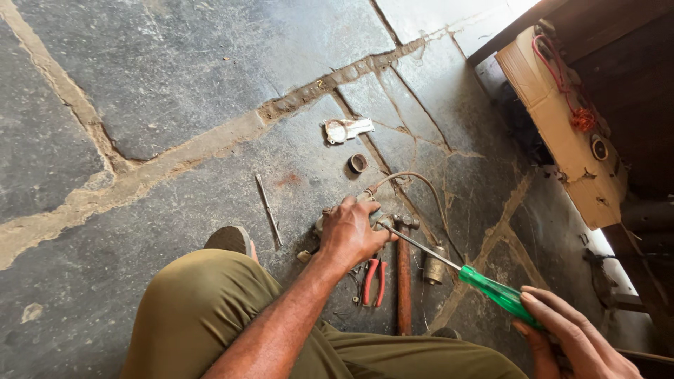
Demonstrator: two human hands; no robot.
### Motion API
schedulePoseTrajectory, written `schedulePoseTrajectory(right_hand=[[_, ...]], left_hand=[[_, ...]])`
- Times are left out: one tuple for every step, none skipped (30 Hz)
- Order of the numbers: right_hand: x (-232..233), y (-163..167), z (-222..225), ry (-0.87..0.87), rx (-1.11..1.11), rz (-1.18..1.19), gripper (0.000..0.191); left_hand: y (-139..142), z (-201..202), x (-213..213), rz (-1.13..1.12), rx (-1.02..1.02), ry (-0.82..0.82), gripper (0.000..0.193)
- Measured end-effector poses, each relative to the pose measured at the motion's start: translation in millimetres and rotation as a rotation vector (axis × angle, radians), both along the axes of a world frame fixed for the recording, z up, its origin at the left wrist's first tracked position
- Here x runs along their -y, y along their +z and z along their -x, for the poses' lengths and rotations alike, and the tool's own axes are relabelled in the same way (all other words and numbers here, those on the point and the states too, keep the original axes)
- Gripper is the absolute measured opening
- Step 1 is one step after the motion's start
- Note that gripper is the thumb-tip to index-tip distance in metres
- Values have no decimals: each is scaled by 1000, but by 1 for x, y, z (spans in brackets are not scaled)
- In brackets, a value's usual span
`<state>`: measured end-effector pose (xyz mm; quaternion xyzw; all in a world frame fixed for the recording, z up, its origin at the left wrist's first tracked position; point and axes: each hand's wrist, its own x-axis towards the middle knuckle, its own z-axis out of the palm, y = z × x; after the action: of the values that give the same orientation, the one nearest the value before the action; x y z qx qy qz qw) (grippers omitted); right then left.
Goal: The person sits on a stone-tiled floor and uses a green screwdriver to tighten screws on a cylindrical metal electrical device. They repeatedly adjust the device, reposition wires, and tighten fasteners while other tools and parts lie nearby.
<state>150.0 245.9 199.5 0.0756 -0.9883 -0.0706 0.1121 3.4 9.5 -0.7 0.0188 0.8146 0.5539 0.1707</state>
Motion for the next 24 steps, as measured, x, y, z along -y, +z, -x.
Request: schedulePoseTrajectory(right_hand=[[1,-1,0,30,-21,30,39],[2,-2,1,62,-42,61,38],[3,-2,1,93,-62,91,37],[4,-1,1,91,-49,74,38],[5,1,0,84,-37,56,39],[5,3,-1,76,-26,36,39],[6,5,-1,66,-25,16,39],[7,7,-1,60,-23,-3,39],[7,8,0,57,-21,-20,38],[8,8,1,62,-28,-9,38],[9,8,3,68,-35,1,37],[9,8,5,74,-42,11,36],[10,8,7,68,-47,59,34],[10,7,9,60,-51,107,32],[11,7,11,52,-53,155,30],[11,8,12,55,-48,167,29],[11,10,13,61,-43,180,28],[10,11,16,70,-38,193,27],[10,13,19,109,-36,142,28],[10,16,22,142,-33,91,29],[11,18,25,173,-31,41,30],[12,20,28,123,-3,23,34],[14,22,32,74,26,4,38],[16,23,34,27,55,-14,43]], left_hand=[[-1,0,0,-16,-11,7,72],[-2,1,1,-14,-1,-3,70],[-3,2,1,-13,10,-12,69],[-4,2,0,-13,22,-26,68],[-5,3,0,-11,39,-28,69],[-6,3,0,-11,56,-33,69],[-7,4,-1,-11,72,-38,70],[-7,4,-2,-8,53,-33,69],[-8,3,-2,-4,35,-24,68],[-8,3,-2,1,15,-13,67],[-9,3,-2,-4,-2,-3,66],[-10,3,-2,-10,-19,8,65],[-11,2,-3,-16,-38,15,65],[-12,3,-3,-36,3,5,65],[-13,3,-4,-55,45,-6,65],[-15,3,-4,-74,88,-16,65],[-16,2,-5,-66,29,3,63],[-18,1,-6,-57,-31,24,62],[-19,1,-7,-48,-90,41,60],[-20,2,-8,-74,-56,49,60],[-21,1,-9,-100,-22,53,60],[-21,1,-10,-126,11,54,60],[-21,1,-11,-119,34,46,61],[-21,1,-10,-112,57,39,61]])
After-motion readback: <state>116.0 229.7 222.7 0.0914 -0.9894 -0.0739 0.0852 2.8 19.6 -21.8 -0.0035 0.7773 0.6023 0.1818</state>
